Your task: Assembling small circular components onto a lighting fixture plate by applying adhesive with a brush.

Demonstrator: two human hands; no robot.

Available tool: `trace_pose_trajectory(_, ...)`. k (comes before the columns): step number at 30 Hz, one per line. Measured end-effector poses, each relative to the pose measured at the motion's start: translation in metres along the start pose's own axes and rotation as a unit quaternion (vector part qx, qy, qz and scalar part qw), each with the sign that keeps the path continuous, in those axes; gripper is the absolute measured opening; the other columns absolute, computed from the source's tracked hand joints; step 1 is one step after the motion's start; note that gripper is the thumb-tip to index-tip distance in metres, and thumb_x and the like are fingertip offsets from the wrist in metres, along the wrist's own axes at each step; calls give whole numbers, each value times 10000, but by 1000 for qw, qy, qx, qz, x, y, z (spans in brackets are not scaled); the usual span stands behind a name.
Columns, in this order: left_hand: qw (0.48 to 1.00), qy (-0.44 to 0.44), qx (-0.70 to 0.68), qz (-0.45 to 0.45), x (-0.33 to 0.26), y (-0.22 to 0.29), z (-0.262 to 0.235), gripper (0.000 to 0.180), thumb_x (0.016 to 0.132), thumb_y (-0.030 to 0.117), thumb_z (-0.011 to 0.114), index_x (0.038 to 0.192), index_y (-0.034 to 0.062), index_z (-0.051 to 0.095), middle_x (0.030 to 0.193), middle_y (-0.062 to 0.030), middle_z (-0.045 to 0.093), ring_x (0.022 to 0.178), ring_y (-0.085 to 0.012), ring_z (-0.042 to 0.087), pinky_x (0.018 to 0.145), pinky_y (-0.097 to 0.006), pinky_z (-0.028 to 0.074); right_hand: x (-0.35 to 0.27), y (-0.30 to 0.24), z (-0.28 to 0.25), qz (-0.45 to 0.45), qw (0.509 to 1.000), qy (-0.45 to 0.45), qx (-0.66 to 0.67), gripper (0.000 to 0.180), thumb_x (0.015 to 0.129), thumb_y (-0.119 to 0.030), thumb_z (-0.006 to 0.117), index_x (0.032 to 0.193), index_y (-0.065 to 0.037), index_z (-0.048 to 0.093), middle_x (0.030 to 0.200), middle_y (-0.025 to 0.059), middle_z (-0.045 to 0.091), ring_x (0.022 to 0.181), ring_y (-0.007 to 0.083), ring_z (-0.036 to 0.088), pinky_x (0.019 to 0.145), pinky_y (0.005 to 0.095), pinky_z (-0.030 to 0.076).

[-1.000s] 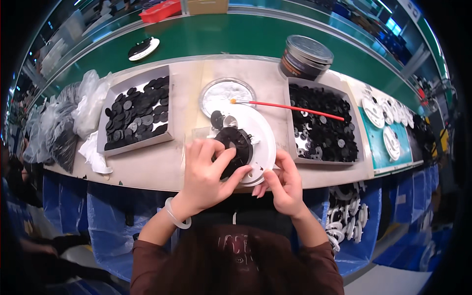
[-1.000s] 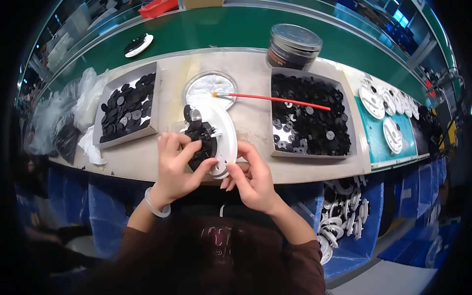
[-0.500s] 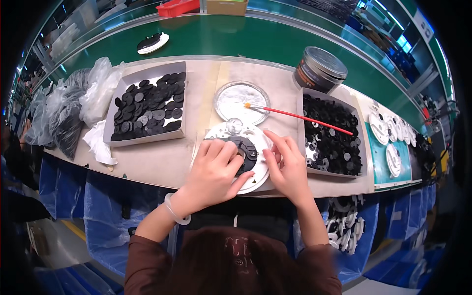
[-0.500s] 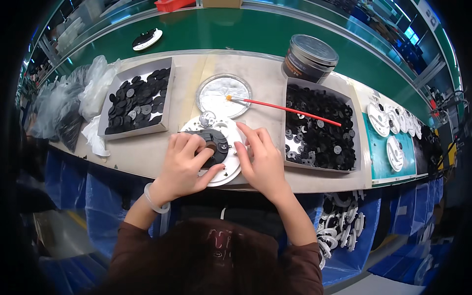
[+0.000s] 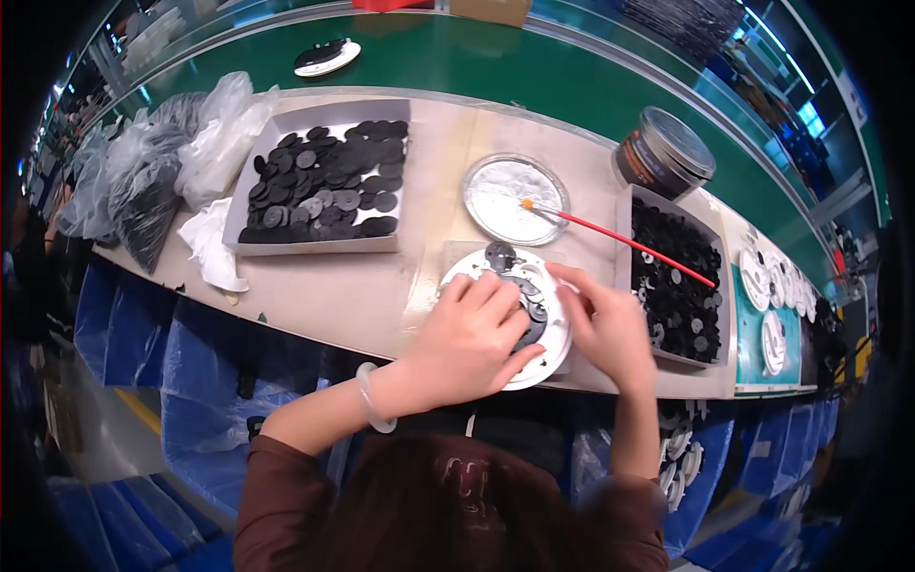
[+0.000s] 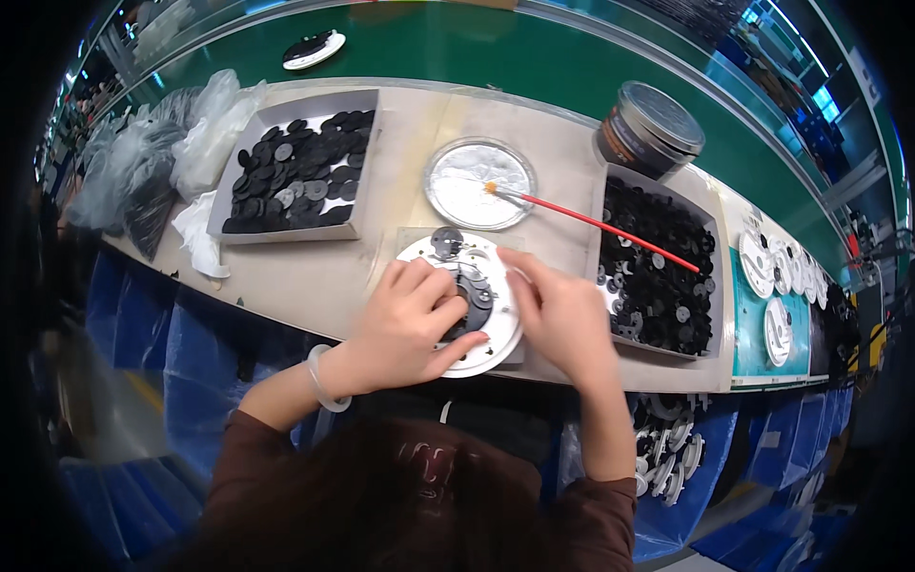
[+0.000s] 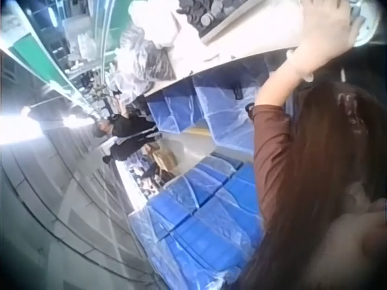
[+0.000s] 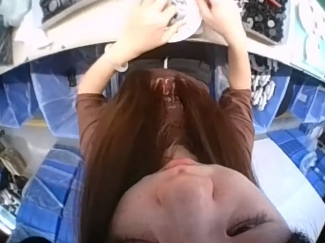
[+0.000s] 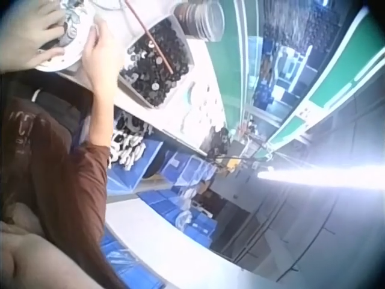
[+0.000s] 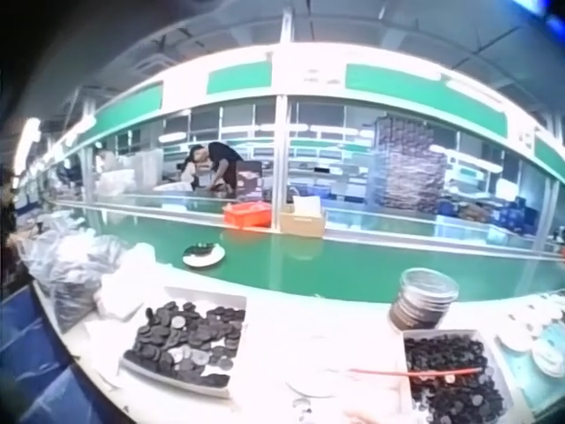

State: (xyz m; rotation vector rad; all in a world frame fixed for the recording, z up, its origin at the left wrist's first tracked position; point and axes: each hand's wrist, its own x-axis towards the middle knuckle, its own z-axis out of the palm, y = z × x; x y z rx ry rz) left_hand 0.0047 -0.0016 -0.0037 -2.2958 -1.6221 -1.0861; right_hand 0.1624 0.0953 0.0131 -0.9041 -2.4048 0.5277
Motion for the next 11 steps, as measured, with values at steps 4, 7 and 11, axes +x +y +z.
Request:
trace_pose_trajectory(4,1000,5,-6,-7,-2,1,1,265,685,269,683,688,40,550,758,-67,471,726,-225,464,654,-324,344,31,-23,-13,-34,999,33,-5,187,783,-86,597,964,-83,645,573,94,545,466,175,506,452,274,376)
trace_pose_trajectory(7,1000,5,-16,-22,-4,-1,4,261,680,270,681,707,36,571,773,-77,488,742,-228,486,658,-328,356,66,-44,3,-114,993,26,17,195,768,-85,610,960,-78,643,666,85,588,561,185,546,530,285,421)
trace_pose_trajectory(11,999,16,13,-30,-7,1,4,277,660,296,687,760,52,603,837,-95,535,827,-243,515,715,-357,386,121,-71,46,-210,964,-146,70,238,747,-112,630,981,-68,629,806,104,634,709,205,595,663,327,464)
